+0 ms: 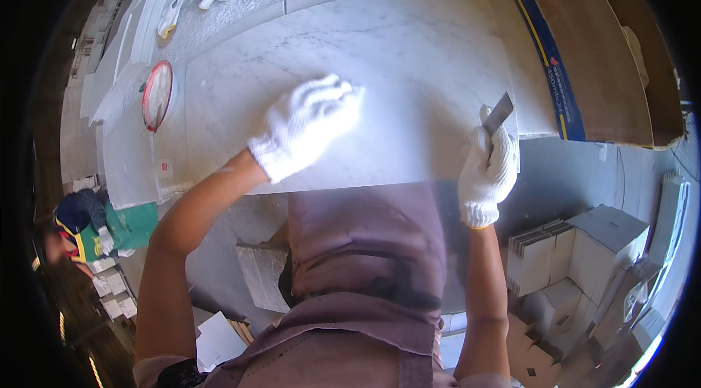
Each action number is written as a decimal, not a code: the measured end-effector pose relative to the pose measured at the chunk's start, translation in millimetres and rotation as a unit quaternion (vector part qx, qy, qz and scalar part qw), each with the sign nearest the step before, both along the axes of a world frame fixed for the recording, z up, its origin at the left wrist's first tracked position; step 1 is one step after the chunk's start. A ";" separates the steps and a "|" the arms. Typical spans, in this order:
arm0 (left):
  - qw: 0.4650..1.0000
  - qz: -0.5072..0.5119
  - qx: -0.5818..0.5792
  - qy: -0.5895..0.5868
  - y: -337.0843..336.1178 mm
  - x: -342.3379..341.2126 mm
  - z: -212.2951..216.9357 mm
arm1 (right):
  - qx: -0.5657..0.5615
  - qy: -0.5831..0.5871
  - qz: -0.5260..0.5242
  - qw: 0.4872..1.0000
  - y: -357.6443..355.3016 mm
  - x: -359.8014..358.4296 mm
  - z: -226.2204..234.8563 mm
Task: The person applies a white paste from a red bowl onto a large white tile using a small metal scraper, spreading it across the surface. They repeatedly dip the scraper into the bowl and smooth the paste over the tile while wearing white gloves.
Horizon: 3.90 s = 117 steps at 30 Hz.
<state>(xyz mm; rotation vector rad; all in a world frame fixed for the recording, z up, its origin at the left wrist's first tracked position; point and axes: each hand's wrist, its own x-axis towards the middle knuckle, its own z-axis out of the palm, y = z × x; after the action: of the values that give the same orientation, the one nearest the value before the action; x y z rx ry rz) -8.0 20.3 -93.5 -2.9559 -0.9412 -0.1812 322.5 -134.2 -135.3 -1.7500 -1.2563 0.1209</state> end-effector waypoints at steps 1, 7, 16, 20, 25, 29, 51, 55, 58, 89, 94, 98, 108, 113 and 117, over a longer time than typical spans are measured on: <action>0.997 -0.058 0.054 -0.022 5.1 -1.7 1.0 | -0.001 0.004 -0.001 1.000 -0.3 -0.7 1.7; 0.999 0.001 0.012 -0.039 -1.4 31.9 23.8 | -0.042 0.099 -0.037 0.994 -2.7 -11.1 15.7; 0.998 0.022 -0.056 -0.012 12.0 92.1 31.9 | -0.017 0.025 -0.039 0.999 3.9 -13.4 16.9; 0.992 -0.061 0.015 -0.111 7.9 102.9 26.3 | -0.016 0.018 -0.048 0.999 2.9 -13.0 14.2; 0.999 0.009 -0.022 -0.046 20.8 98.6 30.8 | -0.018 0.009 -0.031 0.999 0.8 -11.9 12.9; 0.985 -0.136 -0.028 -0.101 0.0 101.2 29.3 | -0.003 -0.016 -0.015 1.000 2.4 -9.2 12.0; 0.979 0.162 -0.016 -0.126 -21.1 -10.0 49.1 | 0.005 -0.048 -0.017 0.999 2.3 -8.0 7.2; 0.992 0.075 -0.004 -0.099 -80.7 12.3 29.3 | -0.005 0.003 -0.021 1.000 1.9 -9.2 11.4; 0.990 0.029 0.000 -0.139 -46.9 -26.8 34.9 | -0.061 0.157 -0.037 0.985 -1.3 -11.9 16.6; 0.868 0.194 -0.143 -0.434 -123.7 -26.9 62.3 | -0.010 0.120 -0.032 0.992 1.5 -16.7 17.3; 0.972 0.077 -0.040 -0.217 -83.1 19.5 19.2 | -0.043 0.115 -0.055 0.991 1.0 -15.6 20.5; 0.978 0.088 0.049 -0.183 -68.2 22.2 4.2 | -0.060 0.180 -0.055 0.980 -0.4 -13.6 18.2; 0.972 0.070 0.036 -0.222 -73.3 51.4 2.3 | 0.007 0.029 -0.022 0.999 2.0 -7.6 9.5; 0.975 -0.038 0.033 -0.218 -70.0 72.4 10.5 | -0.019 0.107 -0.022 0.994 -0.3 -11.4 16.1; 0.993 0.081 -0.050 -0.070 -33.4 57.6 32.0 | -0.015 0.089 0.005 0.996 -1.1 -5.8 15.7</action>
<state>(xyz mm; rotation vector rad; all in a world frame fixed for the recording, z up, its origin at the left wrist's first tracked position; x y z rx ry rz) 49.5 -13.1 -61.6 -2.9692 -1.2381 -0.3504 316.7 -135.3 -119.6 -1.7179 -1.1393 0.2976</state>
